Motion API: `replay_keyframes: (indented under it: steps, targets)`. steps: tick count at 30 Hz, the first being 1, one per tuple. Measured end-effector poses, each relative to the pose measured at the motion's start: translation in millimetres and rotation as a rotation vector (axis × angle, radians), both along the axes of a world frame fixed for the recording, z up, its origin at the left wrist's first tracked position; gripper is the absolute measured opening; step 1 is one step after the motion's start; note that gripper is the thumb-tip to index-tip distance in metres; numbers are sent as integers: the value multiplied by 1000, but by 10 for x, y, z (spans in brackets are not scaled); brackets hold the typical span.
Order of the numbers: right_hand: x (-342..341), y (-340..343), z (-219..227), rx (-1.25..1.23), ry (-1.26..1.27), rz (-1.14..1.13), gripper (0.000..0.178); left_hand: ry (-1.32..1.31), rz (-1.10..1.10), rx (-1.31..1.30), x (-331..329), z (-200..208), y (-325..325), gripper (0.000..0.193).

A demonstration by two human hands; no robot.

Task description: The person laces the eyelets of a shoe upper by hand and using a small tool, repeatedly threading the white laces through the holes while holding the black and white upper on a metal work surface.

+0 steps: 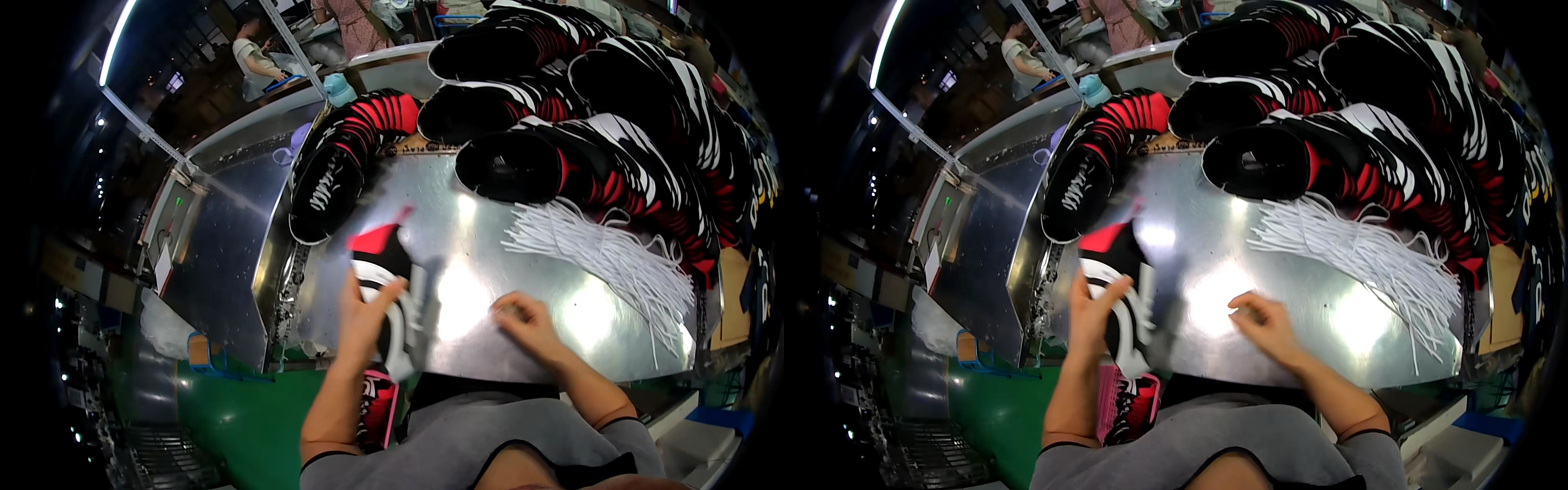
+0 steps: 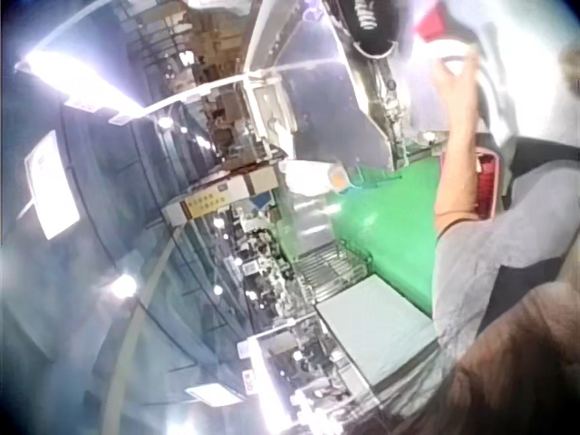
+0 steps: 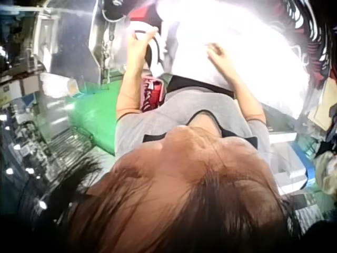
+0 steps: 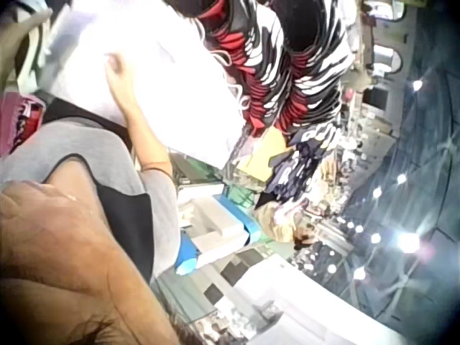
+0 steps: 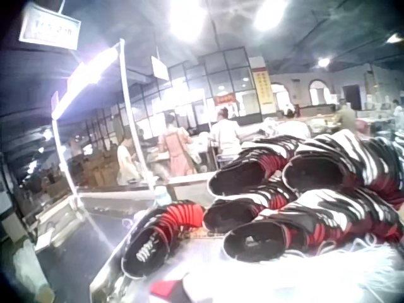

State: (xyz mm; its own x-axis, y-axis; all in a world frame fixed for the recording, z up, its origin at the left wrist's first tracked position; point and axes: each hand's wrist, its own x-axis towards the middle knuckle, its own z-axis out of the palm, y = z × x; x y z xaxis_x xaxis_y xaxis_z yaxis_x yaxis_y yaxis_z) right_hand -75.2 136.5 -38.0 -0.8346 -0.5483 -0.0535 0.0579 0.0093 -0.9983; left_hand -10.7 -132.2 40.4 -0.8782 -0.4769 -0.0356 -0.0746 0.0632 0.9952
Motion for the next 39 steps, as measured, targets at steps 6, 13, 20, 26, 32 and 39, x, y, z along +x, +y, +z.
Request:
replay_keyframes:
  steps: [6, 13, 20, 26, 32, 39]
  targets:
    - [-1113, 436, -101, 619, 683, -580, 26, -117, 228, -1455, -1333, -665, -1485, 54]
    - [-1499, 529, -235, 940, 665, -507, 24, -21, -98, -1299, -2616, -992, -1972, 67]
    - [-1511, 550, -317, 858, 535, -489, 20, 305, 34, -1277, -2198, -1163, -927, 64]
    - [-952, 268, 482, 182, 223, -141, 18, 114, -65, -867, -2857, -1268, 40, 65]
    - [-60, 573, 1254, -273, -238, 89, 14, 369, 134, -683, -2948, -1317, -339, 24]
    - [368, 887, 591, -407, -299, -36, 8, 765, -35, -870, -648, 9, 467, 27]
